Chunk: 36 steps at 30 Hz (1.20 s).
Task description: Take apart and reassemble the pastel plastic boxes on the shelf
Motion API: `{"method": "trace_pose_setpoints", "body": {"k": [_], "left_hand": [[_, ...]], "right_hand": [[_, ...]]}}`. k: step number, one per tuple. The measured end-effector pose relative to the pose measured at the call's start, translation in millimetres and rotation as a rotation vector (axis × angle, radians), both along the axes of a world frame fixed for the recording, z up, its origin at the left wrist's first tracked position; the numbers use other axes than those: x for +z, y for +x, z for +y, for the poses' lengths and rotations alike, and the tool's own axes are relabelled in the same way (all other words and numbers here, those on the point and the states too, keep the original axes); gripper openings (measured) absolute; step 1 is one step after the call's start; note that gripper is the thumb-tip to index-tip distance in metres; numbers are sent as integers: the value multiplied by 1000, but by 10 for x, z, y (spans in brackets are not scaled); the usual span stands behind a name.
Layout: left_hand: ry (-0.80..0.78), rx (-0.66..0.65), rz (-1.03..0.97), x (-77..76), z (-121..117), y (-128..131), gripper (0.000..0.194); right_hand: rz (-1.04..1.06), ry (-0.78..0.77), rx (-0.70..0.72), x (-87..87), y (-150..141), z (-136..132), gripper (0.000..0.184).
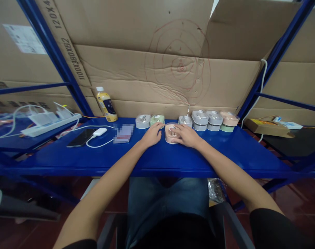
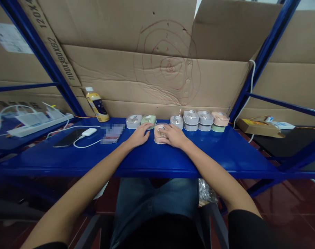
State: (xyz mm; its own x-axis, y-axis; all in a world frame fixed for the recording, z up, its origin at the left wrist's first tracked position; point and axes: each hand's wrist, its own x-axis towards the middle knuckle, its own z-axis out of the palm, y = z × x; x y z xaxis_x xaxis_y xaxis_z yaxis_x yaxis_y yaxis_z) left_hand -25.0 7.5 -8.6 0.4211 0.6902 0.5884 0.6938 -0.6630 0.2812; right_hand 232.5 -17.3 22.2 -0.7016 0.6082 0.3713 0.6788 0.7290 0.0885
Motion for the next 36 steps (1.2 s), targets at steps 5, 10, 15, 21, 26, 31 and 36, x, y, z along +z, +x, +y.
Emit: {"method": "trace_pose_setpoints", "body": {"k": [5,10,15,21,26,31,36], "left_hand": [[-47,196,240,49,200,-8,73],[-54,250,254,135,51,47,60],[-36,328,196,200,-358,55,50],[-70,625,99,153,-562,64,74],[-162,266,119,161,-454,-57,67],[-254,-296,-7,196,-414,-72,81],[-374,-344,-196,122,-429,-47,108]], "right_hand": [[-48,116,-132,-102,-167,197,59],[-37,126,-146,-111,-270,456,51],[20,150,-233,-79,-368,643,46],[138,75,-297,-9,-431,452,44],[312,-105,-31,27,-263,146,75],[269,-324,159,12,-112,-47,115],[338,-408,96,110,-50,-89,105]]}}
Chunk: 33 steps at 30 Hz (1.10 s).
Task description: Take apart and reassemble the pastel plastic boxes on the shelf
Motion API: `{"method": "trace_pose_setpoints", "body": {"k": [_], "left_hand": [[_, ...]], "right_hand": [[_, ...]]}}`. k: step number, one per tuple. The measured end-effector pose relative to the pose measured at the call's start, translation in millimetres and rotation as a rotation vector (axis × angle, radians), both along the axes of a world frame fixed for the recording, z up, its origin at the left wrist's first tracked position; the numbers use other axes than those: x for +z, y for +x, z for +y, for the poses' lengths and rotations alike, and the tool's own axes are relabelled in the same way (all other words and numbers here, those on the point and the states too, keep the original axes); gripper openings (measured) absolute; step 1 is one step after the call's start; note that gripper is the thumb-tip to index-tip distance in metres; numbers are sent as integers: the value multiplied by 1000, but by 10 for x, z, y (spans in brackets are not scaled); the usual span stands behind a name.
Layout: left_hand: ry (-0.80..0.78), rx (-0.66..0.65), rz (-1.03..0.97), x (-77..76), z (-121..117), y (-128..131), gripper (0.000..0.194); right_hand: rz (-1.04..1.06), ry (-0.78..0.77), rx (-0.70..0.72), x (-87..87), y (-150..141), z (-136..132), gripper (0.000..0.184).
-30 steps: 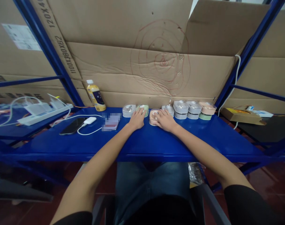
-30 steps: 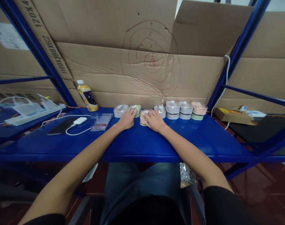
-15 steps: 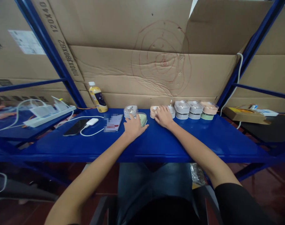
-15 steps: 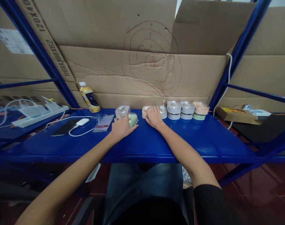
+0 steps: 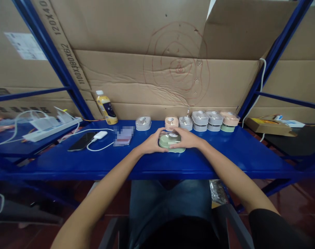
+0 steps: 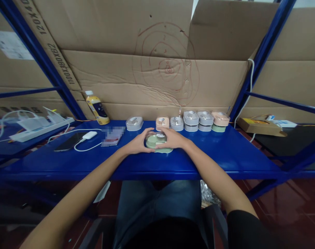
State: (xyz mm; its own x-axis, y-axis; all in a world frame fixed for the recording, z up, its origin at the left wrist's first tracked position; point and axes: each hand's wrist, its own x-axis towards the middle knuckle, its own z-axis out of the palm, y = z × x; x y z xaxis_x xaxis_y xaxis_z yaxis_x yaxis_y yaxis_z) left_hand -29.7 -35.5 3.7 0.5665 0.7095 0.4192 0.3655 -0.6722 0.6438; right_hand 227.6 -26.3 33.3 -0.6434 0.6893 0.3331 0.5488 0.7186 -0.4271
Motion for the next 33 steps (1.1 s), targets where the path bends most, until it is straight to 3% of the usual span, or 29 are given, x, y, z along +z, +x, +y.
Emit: {"method": "trace_pose_setpoints", "body": {"k": [3,7,10,14,18,22,24,29,33], "left_hand": [[11,14,10,-21,-6,-37,104],[102,-10,147,-5,-35,-49,54],[118,6,194,10,-75,-11,36],[143,75,145,19,-78,-2,36],[186,227,49,-6,39,-91,40],[203,372,-6,-17,121,-176,45],[201,346,21,6,90,-184,47],[197,120,148,63,-84,-126,41],[182,59,207,39,-122,-78,37]], "right_hand": [[97,-57,-5,76,190,54,82],[205,-53,-204,63,554,160,67],[197,-67,-342,6,715,212,68],[190,-43,-345,-3,755,234,69],[263,37,-360,36,807,260,65],[329,-7,-427,23,853,301,63],[336,-30,-410,8,837,304,63],[334,-41,-372,12,758,252,63],[320,23,-337,5,663,180,63]]}}
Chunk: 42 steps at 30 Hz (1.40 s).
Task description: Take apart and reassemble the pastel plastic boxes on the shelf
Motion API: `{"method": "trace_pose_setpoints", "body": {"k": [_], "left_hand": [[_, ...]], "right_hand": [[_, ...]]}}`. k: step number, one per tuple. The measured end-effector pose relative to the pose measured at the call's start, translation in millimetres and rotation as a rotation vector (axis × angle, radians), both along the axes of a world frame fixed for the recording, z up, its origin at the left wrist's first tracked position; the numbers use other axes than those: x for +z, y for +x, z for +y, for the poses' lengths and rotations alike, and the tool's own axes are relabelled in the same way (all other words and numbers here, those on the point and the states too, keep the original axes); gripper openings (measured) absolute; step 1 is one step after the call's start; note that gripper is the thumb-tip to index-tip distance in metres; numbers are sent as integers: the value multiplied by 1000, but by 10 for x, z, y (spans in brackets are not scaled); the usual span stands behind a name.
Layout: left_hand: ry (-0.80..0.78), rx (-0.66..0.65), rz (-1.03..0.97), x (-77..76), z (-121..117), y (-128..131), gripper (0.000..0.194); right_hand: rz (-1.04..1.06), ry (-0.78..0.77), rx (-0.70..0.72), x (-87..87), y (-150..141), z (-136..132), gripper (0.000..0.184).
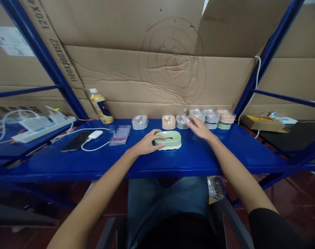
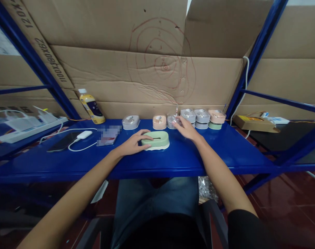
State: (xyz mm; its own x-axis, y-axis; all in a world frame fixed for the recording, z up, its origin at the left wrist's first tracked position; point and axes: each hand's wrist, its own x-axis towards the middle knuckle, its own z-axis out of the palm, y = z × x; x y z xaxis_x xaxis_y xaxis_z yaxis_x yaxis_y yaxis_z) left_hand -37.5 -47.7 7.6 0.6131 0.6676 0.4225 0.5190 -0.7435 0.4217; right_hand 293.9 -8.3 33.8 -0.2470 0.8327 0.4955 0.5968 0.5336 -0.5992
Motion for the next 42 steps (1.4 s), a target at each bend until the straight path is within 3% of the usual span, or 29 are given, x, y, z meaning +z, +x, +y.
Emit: {"method": "trace_pose_setpoints", "body": {"k": [3,8,10,19,23,28,32,36,39,42], "left_hand": [[-12,6,-32,-40,32,25,46],[-147,14,-212,-152,99,70,100],[-196,-7,-269,-188,105,95,113],[-91,72,-81,-152,2,177,123],[-68,86,-23,-157,-14,170,118],[-58,36,-2,-75,21,113,98],[-12,35,30,21,-52,9,87],[88,234,146,50,-365,-102,79],[248,482,292,53,-598,-132,58],[322,636,436,97,-628,-93,44]], "right_hand": [[-51,97,147,-29,-148,-64,68],[-142,193,390,-65,-444,-142,73],[-158,188,435,-71,-520,-159,72],[-253,89,446,-97,-587,-175,77],[-301,64,448,-114,-589,-165,79],[-308,59,468,-156,-573,-184,80],[-347,72,377,-186,-539,-179,89],[-326,152,224,-205,-508,-154,91],[-310,169,158,-217,-525,-154,76],[-288,167,142,-208,-540,-173,62]]}}
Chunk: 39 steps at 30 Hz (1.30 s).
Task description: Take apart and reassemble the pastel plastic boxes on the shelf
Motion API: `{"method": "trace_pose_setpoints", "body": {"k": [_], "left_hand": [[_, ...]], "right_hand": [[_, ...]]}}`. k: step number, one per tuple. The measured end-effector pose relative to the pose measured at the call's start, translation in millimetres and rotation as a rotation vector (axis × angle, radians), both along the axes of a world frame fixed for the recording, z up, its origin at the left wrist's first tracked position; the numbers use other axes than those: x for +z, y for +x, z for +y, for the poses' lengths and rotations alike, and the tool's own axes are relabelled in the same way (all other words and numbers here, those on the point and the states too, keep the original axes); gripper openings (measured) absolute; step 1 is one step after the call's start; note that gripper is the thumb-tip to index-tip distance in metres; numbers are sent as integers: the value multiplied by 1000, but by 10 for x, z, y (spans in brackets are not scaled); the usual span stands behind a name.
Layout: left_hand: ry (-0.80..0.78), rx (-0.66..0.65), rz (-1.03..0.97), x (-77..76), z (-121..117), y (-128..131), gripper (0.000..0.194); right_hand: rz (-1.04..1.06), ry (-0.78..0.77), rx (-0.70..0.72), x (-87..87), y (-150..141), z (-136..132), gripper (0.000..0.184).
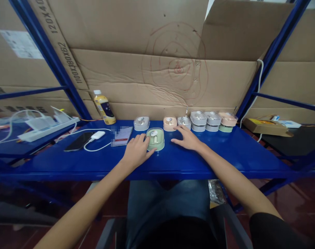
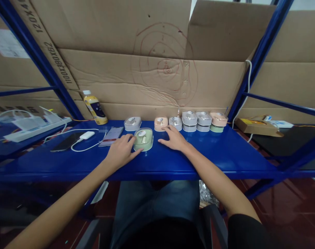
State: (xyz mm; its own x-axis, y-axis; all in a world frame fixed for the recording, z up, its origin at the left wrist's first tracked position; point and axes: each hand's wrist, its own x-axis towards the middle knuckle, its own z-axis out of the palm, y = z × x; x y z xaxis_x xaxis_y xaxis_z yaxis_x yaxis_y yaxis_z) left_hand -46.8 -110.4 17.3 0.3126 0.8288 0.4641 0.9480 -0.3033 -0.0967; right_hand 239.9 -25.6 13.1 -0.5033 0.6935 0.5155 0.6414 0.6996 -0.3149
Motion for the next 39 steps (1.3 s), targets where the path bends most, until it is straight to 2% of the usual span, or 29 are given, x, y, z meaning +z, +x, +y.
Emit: {"method": "trace_pose_setpoints", "body": {"k": [3,6,12,14,17,19,22,24,27,30,32,34,36,38,39], "left_hand": [[-38,92,91,86,208,84,42],[-72,147,155,170,550,180,43],[-166,162,181,260,1173,256,44],[-180,160,168,271,1301,206,56],[-187,185,111,276,1423,85,87],[-238,217,58,275,1450,10,95],[-289,230,44,249,1356,-58,81],[-251,221,67,198,1171,-77,71],[-136,164,64,65,722,-86,66],[-40,20,6,-77,215,-61,64],[-15,-109,-83,-126,-45,-8,67],[-56,-293,-156,-125,-193,72,66],[-147,-494,-212,-95,-221,164,63],[-220,-605,-278,-76,-149,247,71],[-238,-608,-321,-79,-86,280,80]], "right_hand": [[41,-1,-21,26,31,-11,52],[63,-24,-45,45,74,-6,47],[20,-86,-35,26,69,-8,45],[7,-101,-17,9,61,-8,46],[6,-102,0,-17,60,3,45],[10,-102,10,-28,64,10,44],[12,-122,16,-27,74,16,42],[13,-129,20,-20,76,17,42],[12,-129,21,-9,57,6,40],[34,-136,40,6,1,-43,40],[65,-111,96,26,-41,-97,55],[71,-75,185,49,-68,-150,85],[38,-70,267,68,-72,-185,112],[-7,-106,305,80,-59,-196,121],[-26,-131,308,84,-50,-195,120]]}}
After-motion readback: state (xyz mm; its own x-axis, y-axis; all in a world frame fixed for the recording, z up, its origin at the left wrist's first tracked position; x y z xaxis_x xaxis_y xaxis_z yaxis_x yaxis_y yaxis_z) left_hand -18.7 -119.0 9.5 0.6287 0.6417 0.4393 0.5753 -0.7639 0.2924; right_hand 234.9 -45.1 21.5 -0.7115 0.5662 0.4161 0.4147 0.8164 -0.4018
